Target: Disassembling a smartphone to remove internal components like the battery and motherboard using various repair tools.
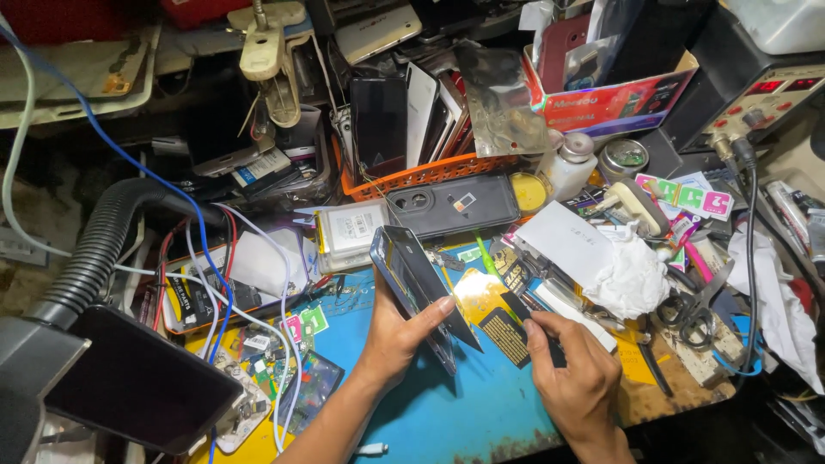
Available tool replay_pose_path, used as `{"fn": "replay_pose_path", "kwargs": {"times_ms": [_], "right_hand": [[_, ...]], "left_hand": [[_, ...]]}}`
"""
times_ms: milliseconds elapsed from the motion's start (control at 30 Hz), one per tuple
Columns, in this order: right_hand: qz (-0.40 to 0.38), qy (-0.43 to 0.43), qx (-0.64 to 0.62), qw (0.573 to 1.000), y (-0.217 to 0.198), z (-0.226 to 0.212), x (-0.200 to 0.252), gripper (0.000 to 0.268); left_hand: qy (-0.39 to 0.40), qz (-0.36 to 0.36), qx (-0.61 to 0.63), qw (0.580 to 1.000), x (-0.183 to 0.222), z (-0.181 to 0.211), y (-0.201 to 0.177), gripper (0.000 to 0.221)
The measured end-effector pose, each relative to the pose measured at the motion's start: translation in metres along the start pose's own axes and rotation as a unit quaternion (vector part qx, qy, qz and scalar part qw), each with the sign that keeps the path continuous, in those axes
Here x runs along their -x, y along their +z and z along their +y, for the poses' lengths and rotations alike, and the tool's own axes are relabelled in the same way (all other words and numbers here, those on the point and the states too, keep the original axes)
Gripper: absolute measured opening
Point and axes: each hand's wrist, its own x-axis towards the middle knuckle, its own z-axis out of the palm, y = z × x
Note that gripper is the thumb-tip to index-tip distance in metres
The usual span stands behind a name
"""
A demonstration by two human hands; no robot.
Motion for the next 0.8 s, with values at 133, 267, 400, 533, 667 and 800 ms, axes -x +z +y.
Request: {"fn": "replay_pose_path", "kwargs": {"times_ms": [133,267,400,533,667,800], "right_hand": [[-0.05,0.001,0.057,0.997,-0.001,-0.009,-0.013,0.015],[-0.052,-0.008,-0.073,0.996,0.003,-0.026,-0.016,0.028],[-0.098,0.038,-0.162,0.981,0.024,-0.037,-0.009,0.015],[-0.126,0.152,-0.158,0.968,0.017,-0.033,-0.013,0.019],[-0.138,0.303,-0.229,0.915,0.015,-0.025,-0.016,0.021],[-0.116,0.388,-0.312,0.86,0.015,-0.017,-0.014,0.022]], "left_hand": [[-0.006,0.0,0.014,1.0,0.0,0.001,0.0,0.081],[-0.002,0.001,0.035,0.999,0.0,0.0,0.0,0.07],[-0.03,-0.008,0.124,0.992,0.001,0.0,0.001,0.042],[-0.125,-0.006,0.244,0.962,0.001,-0.015,-0.006,0.043],[-0.207,0.003,0.368,0.906,-0.006,-0.025,-0.013,0.05],[-0.187,-0.084,0.452,0.868,-0.01,-0.022,-0.013,0.054]]}}
